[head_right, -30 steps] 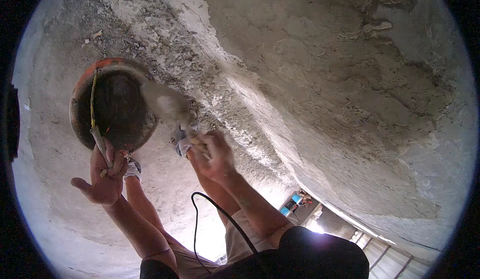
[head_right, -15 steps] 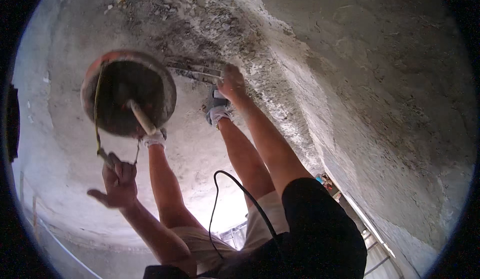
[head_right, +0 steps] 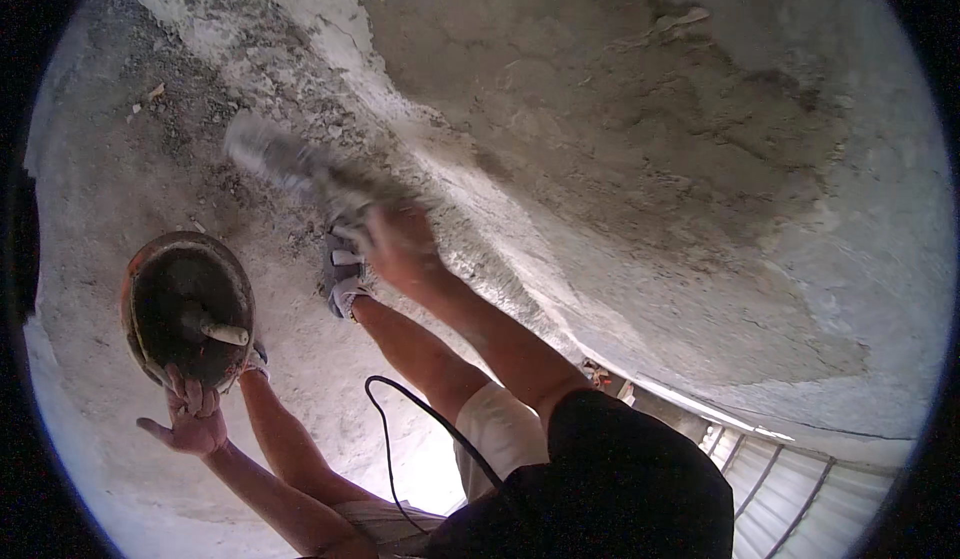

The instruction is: The person scoops plaster from a bucket with a trowel, applies and spreads the plaster across the wall surface using trowels, and touches the wall by hand.

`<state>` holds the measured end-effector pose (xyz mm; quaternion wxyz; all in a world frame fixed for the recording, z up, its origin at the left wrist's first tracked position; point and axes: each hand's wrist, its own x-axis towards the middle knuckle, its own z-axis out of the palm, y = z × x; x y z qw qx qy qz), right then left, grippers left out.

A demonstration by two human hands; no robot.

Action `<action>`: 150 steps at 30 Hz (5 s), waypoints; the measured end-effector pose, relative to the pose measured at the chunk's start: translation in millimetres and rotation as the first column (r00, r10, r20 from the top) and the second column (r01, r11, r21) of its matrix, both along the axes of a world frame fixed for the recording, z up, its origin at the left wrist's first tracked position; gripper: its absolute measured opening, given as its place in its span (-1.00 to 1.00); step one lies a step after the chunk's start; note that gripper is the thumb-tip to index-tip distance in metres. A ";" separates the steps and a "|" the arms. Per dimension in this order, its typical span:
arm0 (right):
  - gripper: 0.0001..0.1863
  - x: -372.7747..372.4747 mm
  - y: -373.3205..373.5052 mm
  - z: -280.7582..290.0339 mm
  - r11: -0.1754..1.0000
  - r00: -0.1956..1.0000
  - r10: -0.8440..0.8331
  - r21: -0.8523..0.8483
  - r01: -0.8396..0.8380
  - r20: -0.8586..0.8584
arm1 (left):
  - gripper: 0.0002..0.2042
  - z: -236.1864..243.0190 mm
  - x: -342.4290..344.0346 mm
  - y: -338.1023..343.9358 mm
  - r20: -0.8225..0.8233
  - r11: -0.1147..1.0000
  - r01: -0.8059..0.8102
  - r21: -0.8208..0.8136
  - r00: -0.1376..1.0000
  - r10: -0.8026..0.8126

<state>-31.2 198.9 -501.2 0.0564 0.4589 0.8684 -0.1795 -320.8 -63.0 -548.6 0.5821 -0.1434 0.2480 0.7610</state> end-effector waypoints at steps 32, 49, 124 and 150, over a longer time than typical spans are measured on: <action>-0.69 -38.6 111.5 126.7 0.840 0.932 -0.339 0.406 0.360 -0.126 | -0.18 16.8 10.3 12.5 0.084 0.962 -0.089 -0.259 0.990 0.114; -0.70 -30.4 127.8 -104.5 0.877 0.950 -0.226 0.470 0.102 0.217 | -0.04 -7.6 11.5 -4.6 0.050 0.998 -0.045 0.033 0.998 0.043; -0.70 82.2 -2.8 -153.4 0.860 0.902 -0.311 -0.314 0.401 0.301 | -0.04 6.7 7.9 1.0 -0.028 0.995 -0.011 0.096 1.000 0.014; -0.88 69.6 -118.4 118.5 0.633 0.826 -0.564 -0.645 0.428 -0.006 | -0.35 167.5 -1.7 -52.2 -0.111 0.974 0.140 -0.177 0.981 -0.161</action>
